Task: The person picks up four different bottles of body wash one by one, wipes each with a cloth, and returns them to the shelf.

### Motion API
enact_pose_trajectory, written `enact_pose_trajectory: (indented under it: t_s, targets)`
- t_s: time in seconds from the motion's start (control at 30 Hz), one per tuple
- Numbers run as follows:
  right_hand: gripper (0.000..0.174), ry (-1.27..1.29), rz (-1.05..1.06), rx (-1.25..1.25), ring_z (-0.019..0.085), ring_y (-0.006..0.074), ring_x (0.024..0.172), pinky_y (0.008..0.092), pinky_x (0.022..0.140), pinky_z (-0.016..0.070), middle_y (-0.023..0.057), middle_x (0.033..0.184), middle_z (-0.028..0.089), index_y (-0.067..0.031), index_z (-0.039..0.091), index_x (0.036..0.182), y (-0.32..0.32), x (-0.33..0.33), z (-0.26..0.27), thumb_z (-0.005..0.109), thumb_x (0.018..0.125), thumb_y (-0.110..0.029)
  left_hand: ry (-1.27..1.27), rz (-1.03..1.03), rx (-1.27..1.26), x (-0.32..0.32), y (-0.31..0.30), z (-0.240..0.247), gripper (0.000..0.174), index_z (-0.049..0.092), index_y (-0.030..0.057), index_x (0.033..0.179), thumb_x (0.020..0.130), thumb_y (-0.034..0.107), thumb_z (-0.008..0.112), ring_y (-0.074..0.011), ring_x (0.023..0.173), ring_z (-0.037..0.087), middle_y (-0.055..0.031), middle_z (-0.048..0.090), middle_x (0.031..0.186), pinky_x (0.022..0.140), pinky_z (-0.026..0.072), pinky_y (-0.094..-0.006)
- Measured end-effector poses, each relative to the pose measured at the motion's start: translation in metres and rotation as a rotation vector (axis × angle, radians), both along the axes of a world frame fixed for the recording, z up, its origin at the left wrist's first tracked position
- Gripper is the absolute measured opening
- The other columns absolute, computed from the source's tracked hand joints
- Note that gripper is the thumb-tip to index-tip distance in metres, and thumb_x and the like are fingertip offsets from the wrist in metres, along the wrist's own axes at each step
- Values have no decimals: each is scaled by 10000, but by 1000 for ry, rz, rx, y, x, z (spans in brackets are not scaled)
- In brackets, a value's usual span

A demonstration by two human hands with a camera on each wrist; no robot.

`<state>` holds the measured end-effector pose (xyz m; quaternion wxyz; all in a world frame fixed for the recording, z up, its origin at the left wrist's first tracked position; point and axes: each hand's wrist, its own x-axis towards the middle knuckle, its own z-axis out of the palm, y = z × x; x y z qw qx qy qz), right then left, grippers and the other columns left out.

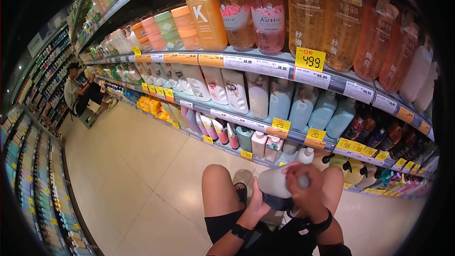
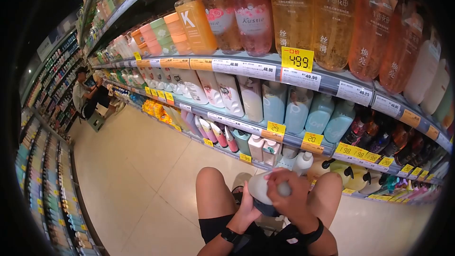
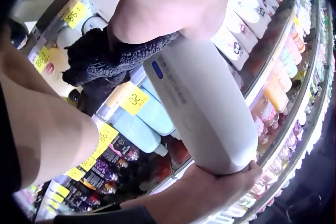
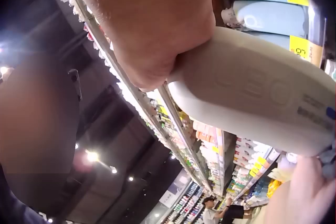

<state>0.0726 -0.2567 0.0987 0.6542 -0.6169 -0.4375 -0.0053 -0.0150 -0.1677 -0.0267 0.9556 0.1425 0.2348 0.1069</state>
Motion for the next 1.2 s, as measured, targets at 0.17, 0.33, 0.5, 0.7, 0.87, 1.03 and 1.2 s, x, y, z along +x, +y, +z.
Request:
enact_pose_trajectory:
  t_s: [0.17,0.33,0.5,0.7,0.87,1.03,1.2]
  targets:
    - [139,-23,-219,33,659,208,747,354,805,515,119,766,652,-22,495,797,-7,1,-7,616,760,34,168,-3,191,-15,18,-13,532,506,19,1186,985,445,260,-266,910,630,-145,612,1078,763,534,-386]
    - [122,-39,-399,-45,669,230,773,345,791,516,131,766,664,-14,500,789,-3,33,-40,609,764,35,-28,188,119,-49,82,9,244,539,131,1059,919,326,492,-292,936,554,-145,549,1066,714,519,-412]
    - [106,3,-592,-35,666,225,742,331,728,513,120,755,664,-11,534,788,21,64,-95,637,766,-1,-247,293,216,-44,145,10,404,478,83,1231,920,335,420,-328,984,542,-174,523,1173,693,525,-480]
    - [136,-170,-643,-174,644,295,786,364,689,497,108,802,645,-37,550,841,53,96,-159,666,775,-58,-382,275,71,-38,150,-2,442,464,97,1272,925,358,381,-345,988,552,-186,531,1188,682,513,-515]
    - [149,-291,-649,-248,620,311,868,393,760,487,94,822,619,-48,526,846,74,108,-193,651,766,-32,-380,261,0,-41,156,-13,442,495,114,1256,921,374,368,-367,964,557,-191,527,1209,654,501,-532]
    - [119,-347,-593,-190,602,298,825,439,835,465,110,812,610,-39,515,815,82,119,-222,617,763,-6,-368,233,16,-46,160,-16,459,506,121,1249,910,402,374,-390,955,551,-193,504,1237,622,495,-539]
    - [112,-301,-651,-170,598,286,820,433,856,455,122,809,603,-23,508,802,77,119,-240,607,760,9,-429,258,-61,-52,160,-13,513,466,65,1260,895,417,390,-407,925,565,-230,463,1244,606,497,-557]
